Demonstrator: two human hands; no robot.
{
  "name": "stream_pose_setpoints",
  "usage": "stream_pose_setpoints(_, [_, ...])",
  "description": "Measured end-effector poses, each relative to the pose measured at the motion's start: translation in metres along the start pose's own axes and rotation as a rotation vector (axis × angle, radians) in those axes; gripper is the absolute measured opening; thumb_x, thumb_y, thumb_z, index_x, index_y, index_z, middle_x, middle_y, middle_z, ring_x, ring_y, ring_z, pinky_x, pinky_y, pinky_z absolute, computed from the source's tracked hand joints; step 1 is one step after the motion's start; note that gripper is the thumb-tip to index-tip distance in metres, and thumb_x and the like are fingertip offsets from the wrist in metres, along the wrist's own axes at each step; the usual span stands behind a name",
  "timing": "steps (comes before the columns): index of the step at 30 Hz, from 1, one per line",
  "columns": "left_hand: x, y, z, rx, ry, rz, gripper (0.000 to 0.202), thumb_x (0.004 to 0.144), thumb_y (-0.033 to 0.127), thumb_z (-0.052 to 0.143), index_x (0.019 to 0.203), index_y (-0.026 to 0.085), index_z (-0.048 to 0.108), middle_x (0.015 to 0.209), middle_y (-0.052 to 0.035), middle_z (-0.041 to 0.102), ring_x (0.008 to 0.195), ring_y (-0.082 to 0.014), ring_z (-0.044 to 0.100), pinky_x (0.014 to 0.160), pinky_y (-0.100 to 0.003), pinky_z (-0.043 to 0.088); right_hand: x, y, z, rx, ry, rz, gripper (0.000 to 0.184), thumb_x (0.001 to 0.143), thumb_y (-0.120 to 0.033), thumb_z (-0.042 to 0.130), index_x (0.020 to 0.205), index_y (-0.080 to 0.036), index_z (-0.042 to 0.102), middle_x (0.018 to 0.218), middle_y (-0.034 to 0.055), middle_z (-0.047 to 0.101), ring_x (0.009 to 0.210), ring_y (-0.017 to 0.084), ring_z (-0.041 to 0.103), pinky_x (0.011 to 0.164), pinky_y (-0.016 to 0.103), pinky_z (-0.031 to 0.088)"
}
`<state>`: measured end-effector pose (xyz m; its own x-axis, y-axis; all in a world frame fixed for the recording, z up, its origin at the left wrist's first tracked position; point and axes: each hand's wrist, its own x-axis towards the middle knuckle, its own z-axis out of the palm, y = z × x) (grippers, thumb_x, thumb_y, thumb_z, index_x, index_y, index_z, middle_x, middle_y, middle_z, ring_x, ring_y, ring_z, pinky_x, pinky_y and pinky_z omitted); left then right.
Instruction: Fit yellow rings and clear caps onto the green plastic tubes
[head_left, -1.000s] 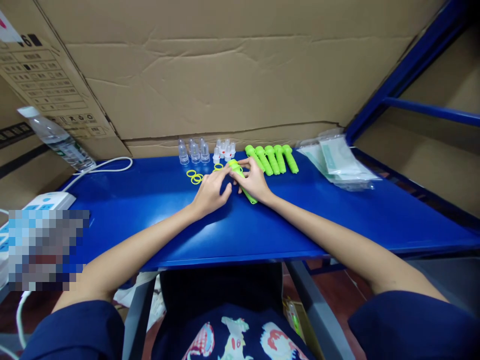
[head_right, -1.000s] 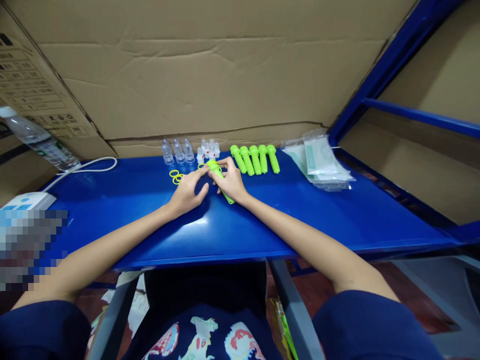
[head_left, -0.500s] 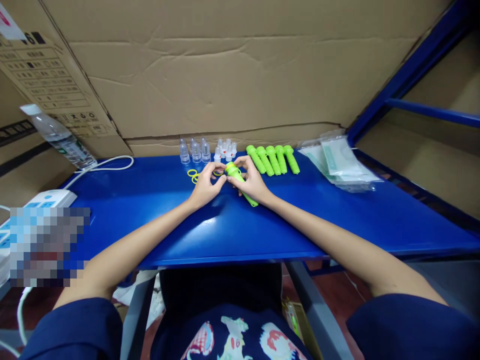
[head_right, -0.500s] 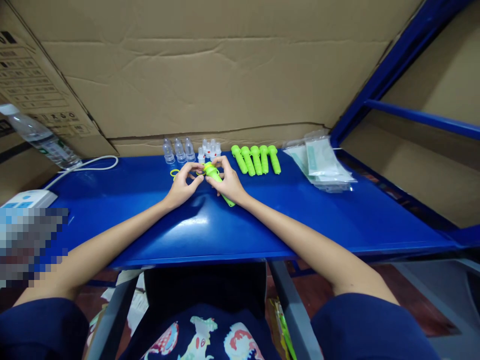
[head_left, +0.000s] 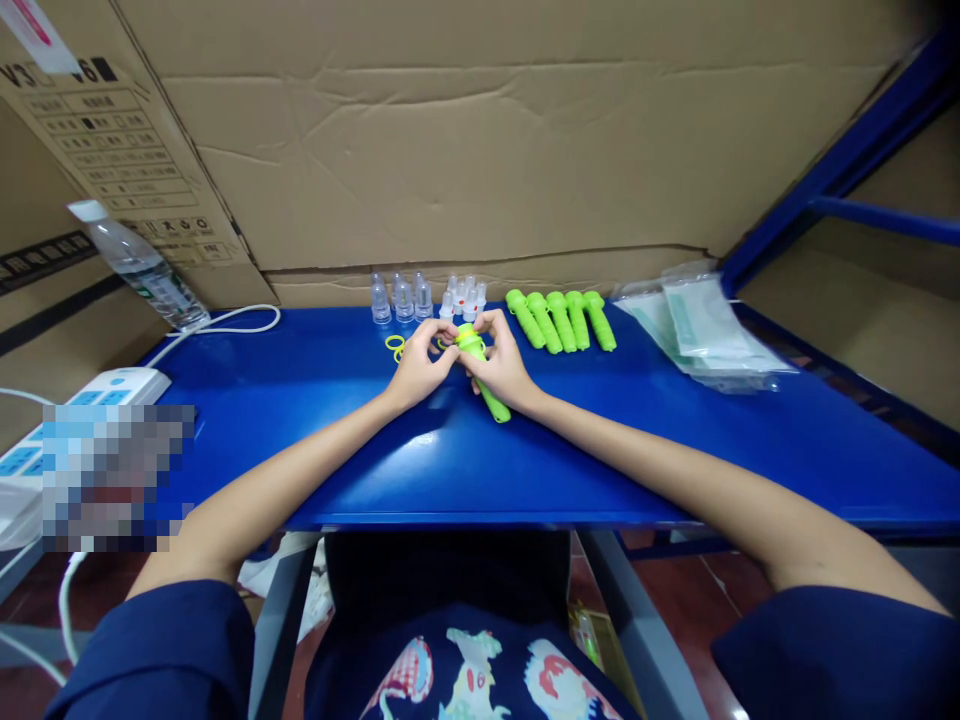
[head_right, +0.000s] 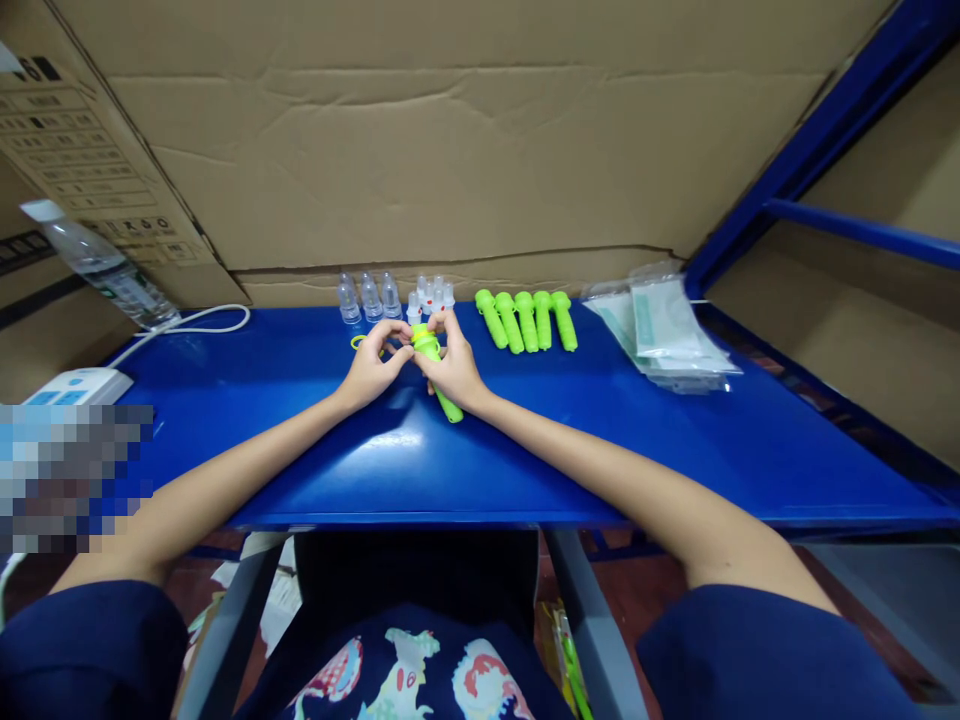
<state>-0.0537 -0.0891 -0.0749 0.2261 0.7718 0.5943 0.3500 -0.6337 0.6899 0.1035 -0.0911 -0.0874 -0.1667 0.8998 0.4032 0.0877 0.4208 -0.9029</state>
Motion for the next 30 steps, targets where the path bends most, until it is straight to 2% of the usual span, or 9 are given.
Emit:
stream_pose_setpoints(4, [0.003,-0.001,-0.005,0.072,-0.012,0.049,0.026,0.083,0.016,0.056,0.108,0.016,0.061,0.11,-0.0083,0.064,0.096,-0.0181,0.063,0.079,-0.029,0.051,0.009,0.004,0.012,0.061,0.097,0.005,0.065,0.072,-0.056,0.075,0.113,-0.029,0.032,0.114,0.006,0.056,0.045,0.006,0.052,0.03,0.024,0.045])
stream_pose_setpoints(8, [0.002,-0.002,-0.005,0.121,-0.124,0.132,0.041,0.085,0.018,0.057,0.126,0.018,0.055,0.13,-0.0124,0.057,0.114,-0.0226,0.058,0.095,-0.037,0.051,0.017,0.01,0.014,0.082,0.199,-0.002,0.064,0.074,-0.059,0.071,0.113,-0.03,0.028,0.116,0.0054,0.054,0.049,0.007,0.058,0.035,0.024,0.049])
stream_pose_setpoints(10, [0.001,-0.003,-0.004,0.134,-0.131,0.149,0.043,0.087,0.021,0.056,0.13,0.019,0.052,0.134,-0.0136,0.053,0.123,-0.0246,0.053,0.101,-0.04,0.048,0.019,0.012,0.015,0.079,0.208,0.019,0.066,0.075,-0.061,0.071,0.113,-0.03,0.027,0.115,0.0058,0.054,0.057,0.011,0.065,0.038,0.025,0.053])
stream_pose_setpoints(13, [0.0,-0.005,-0.004,0.117,-0.07,0.145,0.037,0.092,0.027,0.052,0.128,0.019,0.053,0.131,-0.0132,0.053,0.125,-0.0241,0.052,0.101,-0.039,0.049,0.019,0.011,0.018,0.098,0.186,0.03,0.066,0.075,-0.064,0.069,0.114,-0.03,0.027,0.117,0.0072,0.056,0.08,0.02,0.073,0.049,0.03,0.062])
stream_pose_setpoints(15, [0.001,-0.006,-0.005,0.075,-0.032,0.138,0.031,0.096,0.03,0.047,0.124,0.02,0.055,0.128,-0.012,0.054,0.123,-0.0228,0.054,0.097,-0.036,0.051,0.019,0.009,0.021,0.133,0.158,0.035,0.065,0.077,-0.067,0.066,0.113,-0.031,0.026,0.12,0.0071,0.057,0.088,0.022,0.073,0.054,0.032,0.064])
stream_pose_setpoints(21, [0.003,-0.012,-0.004,-0.053,0.025,0.081,0.036,0.096,0.046,0.052,0.122,0.022,0.053,0.128,-0.0122,0.053,0.107,-0.0192,0.063,0.087,-0.031,0.057,0.017,0.007,0.023,0.231,0.073,0.076,0.062,0.077,-0.07,0.063,0.107,-0.03,0.026,0.13,0.0075,0.059,0.086,0.02,0.073,0.054,0.034,0.064])
stream_pose_setpoints(26, [0.006,-0.022,-0.003,-0.101,0.027,0.05,0.042,0.092,0.051,0.057,0.122,0.023,0.049,0.129,-0.0128,0.054,0.11,-0.0194,0.063,0.084,-0.028,0.057,0.016,0.009,0.016,0.171,-0.034,0.085,0.055,0.084,-0.072,0.051,0.107,-0.03,0.026,0.127,0.0075,0.062,0.086,0.019,0.072,0.052,0.032,0.063])
stream_pose_setpoints(30, [0.008,-0.028,-0.003,-0.114,0.029,0.001,0.044,0.092,0.052,0.057,0.124,0.024,0.046,0.135,-0.0131,0.054,0.112,-0.0193,0.064,0.086,-0.028,0.057,0.018,0.012,0.011,0.176,-0.085,0.057,0.056,0.082,-0.068,0.059,0.108,-0.03,0.026,0.131,0.0075,0.06,0.083,0.019,0.072,0.05,0.031,0.062])
